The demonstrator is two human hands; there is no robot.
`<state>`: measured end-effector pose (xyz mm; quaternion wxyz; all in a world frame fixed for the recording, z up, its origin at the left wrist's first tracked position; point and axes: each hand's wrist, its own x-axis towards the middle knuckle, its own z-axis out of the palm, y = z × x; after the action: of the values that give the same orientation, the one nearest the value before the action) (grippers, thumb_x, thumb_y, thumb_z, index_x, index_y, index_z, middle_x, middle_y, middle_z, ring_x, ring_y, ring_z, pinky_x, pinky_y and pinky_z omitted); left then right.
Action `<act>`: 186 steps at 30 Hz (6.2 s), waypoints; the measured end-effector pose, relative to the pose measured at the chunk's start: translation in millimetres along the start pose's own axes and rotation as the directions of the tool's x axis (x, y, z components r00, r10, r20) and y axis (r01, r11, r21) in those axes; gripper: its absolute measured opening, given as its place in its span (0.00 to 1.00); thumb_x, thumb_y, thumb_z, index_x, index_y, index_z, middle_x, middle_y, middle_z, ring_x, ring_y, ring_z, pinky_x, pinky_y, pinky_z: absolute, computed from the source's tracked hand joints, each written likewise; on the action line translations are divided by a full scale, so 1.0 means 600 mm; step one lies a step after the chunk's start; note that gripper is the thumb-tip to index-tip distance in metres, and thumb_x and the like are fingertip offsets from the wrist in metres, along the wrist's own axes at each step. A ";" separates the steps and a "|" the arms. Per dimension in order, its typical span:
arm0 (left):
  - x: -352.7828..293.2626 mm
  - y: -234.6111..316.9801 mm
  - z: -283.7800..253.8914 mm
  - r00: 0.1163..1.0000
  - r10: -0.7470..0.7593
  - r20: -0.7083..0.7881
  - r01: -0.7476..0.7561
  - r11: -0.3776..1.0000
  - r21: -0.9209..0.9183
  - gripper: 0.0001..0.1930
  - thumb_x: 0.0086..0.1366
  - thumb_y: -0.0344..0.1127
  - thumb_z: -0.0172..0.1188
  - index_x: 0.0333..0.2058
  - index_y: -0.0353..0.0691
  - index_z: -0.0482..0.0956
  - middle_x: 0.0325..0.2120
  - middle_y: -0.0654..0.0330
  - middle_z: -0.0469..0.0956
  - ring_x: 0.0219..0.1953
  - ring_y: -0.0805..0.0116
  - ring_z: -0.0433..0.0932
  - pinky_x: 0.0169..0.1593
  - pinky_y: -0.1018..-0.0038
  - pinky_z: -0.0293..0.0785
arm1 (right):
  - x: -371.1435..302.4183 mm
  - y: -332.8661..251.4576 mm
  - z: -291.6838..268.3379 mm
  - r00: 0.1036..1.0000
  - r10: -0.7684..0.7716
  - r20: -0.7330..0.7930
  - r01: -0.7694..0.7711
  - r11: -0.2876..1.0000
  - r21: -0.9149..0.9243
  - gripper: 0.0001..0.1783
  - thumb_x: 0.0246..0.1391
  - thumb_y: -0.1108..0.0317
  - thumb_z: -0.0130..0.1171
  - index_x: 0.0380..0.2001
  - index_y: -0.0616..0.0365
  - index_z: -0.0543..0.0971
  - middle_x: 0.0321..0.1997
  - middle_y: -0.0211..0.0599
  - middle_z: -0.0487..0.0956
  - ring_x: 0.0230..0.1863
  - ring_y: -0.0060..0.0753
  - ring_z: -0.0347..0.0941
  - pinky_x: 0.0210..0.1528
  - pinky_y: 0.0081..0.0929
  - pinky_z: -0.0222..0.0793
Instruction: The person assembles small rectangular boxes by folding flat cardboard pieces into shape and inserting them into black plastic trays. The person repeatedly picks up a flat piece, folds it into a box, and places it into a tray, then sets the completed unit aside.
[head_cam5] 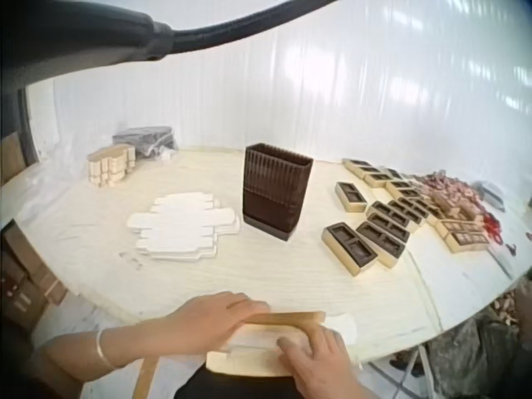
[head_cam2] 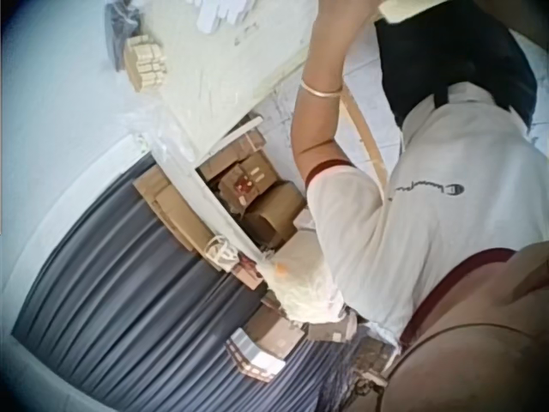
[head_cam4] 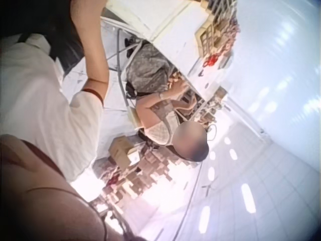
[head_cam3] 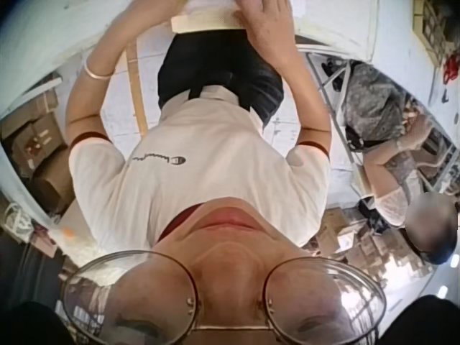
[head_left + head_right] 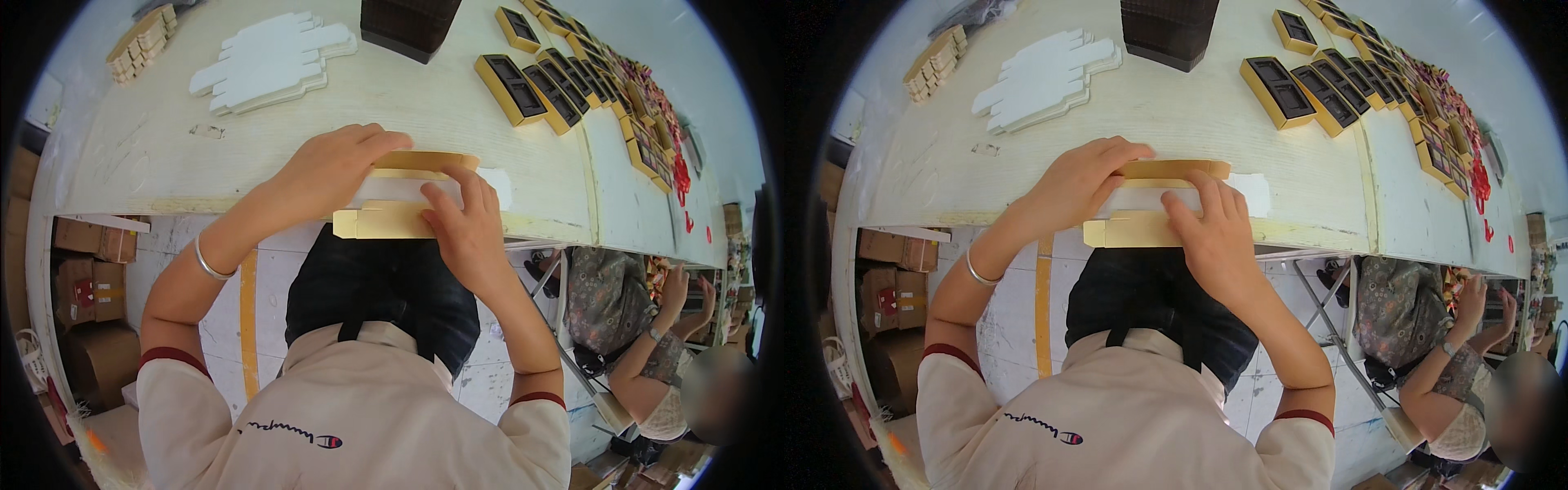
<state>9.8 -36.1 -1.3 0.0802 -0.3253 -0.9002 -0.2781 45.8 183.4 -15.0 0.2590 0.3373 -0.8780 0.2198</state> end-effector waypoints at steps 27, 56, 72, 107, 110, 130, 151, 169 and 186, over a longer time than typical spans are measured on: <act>0.003 0.080 0.018 0.959 -0.241 0.149 0.207 0.955 0.211 0.11 0.58 0.41 0.63 0.27 0.37 0.79 0.31 0.60 0.69 0.31 0.61 0.72 0.34 0.69 0.71 | 0.013 0.015 -0.031 0.956 -0.147 0.254 0.090 0.971 0.223 0.27 0.42 0.76 0.64 0.50 0.59 0.72 0.49 0.46 0.72 0.47 0.48 0.71 0.45 0.35 0.67; -0.011 0.054 0.024 0.990 -0.069 0.121 0.107 0.934 -0.341 0.07 0.51 0.26 0.67 0.26 0.32 0.77 0.25 0.56 0.75 0.27 0.58 0.74 0.31 0.67 0.70 | 0.019 0.002 -0.040 0.899 0.045 0.436 -0.343 0.693 0.634 0.23 0.41 0.84 0.59 0.44 0.60 0.70 0.49 0.48 0.70 0.44 0.52 0.71 0.44 0.36 0.69; -0.018 0.023 0.021 0.955 -0.092 0.281 0.276 0.614 -0.739 0.19 0.65 0.36 0.60 0.49 0.38 0.63 0.32 0.61 0.72 0.25 0.75 0.68 0.32 0.78 0.66 | -0.015 -0.009 0.036 0.914 0.405 0.007 -0.245 0.541 0.804 0.11 0.48 0.81 0.62 0.37 0.63 0.76 0.36 0.43 0.74 0.27 0.33 0.69 0.30 0.23 0.66; -0.065 0.015 -0.027 0.982 0.158 0.100 -0.173 0.972 0.160 0.15 0.44 0.38 0.70 0.31 0.42 0.80 0.40 0.63 0.75 0.42 0.63 0.72 0.45 0.68 0.72 | 0.025 0.009 -0.053 0.987 -0.043 0.157 -0.013 0.942 0.337 0.25 0.41 0.83 0.61 0.48 0.60 0.77 0.38 0.42 0.76 0.37 0.44 0.72 0.38 0.32 0.69; -0.058 0.011 -0.036 0.976 0.202 0.076 -0.206 0.978 0.042 0.15 0.43 0.40 0.71 0.29 0.41 0.79 0.39 0.64 0.76 0.44 0.64 0.72 0.45 0.71 0.73 | 0.023 0.032 -0.045 0.942 -0.137 0.306 0.026 0.940 0.340 0.24 0.40 0.79 0.64 0.45 0.58 0.78 0.40 0.42 0.74 0.40 0.43 0.71 0.42 0.34 0.68; -0.059 0.052 0.036 0.989 -0.093 -0.118 0.059 0.962 -0.267 0.04 0.54 0.27 0.66 0.28 0.36 0.80 0.24 0.60 0.75 0.23 0.65 0.73 0.24 0.73 0.68 | 0.006 -0.008 -0.020 0.923 0.093 0.372 -0.302 0.774 0.556 0.24 0.36 0.83 0.59 0.43 0.59 0.76 0.37 0.43 0.73 0.40 0.45 0.70 0.40 0.35 0.67; -0.059 0.060 0.027 0.941 -0.334 -0.059 0.233 0.765 -0.600 0.14 0.63 0.27 0.58 0.46 0.37 0.68 0.43 0.58 0.73 0.32 0.72 0.73 0.32 0.78 0.69 | 0.003 -0.021 0.030 0.998 0.068 -0.007 -0.061 0.940 0.337 0.17 0.43 0.75 0.68 0.39 0.60 0.77 0.45 0.42 0.70 0.30 0.35 0.67 0.33 0.28 0.69; -0.038 0.050 -0.067 0.998 -0.046 0.049 0.041 0.994 0.102 0.30 0.46 0.37 0.72 0.50 0.44 0.74 0.49 0.55 0.72 0.51 0.53 0.69 0.55 0.61 0.64 | 0.067 0.039 -0.032 0.828 -0.247 0.504 -0.030 0.877 0.479 0.14 0.40 0.86 0.56 0.33 0.61 0.79 0.41 0.43 0.76 0.48 0.51 0.71 0.50 0.38 0.67; -0.043 -0.035 -0.001 0.988 -0.114 -0.106 0.107 0.992 -0.065 0.38 0.50 0.46 0.70 0.60 0.45 0.66 0.49 0.54 0.69 0.53 0.52 0.65 0.60 0.62 0.59 | 0.465 0.200 -0.057 0.920 0.175 0.351 -0.187 0.982 0.002 0.23 0.51 0.49 0.65 0.39 0.57 0.82 0.39 0.34 0.79 0.37 0.26 0.70 0.43 0.25 0.65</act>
<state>16.6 -63.8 -19.0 0.1045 -0.2613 -0.9025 -0.3261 -206.5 150.1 154.5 0.0717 0.2930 -0.9333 0.1951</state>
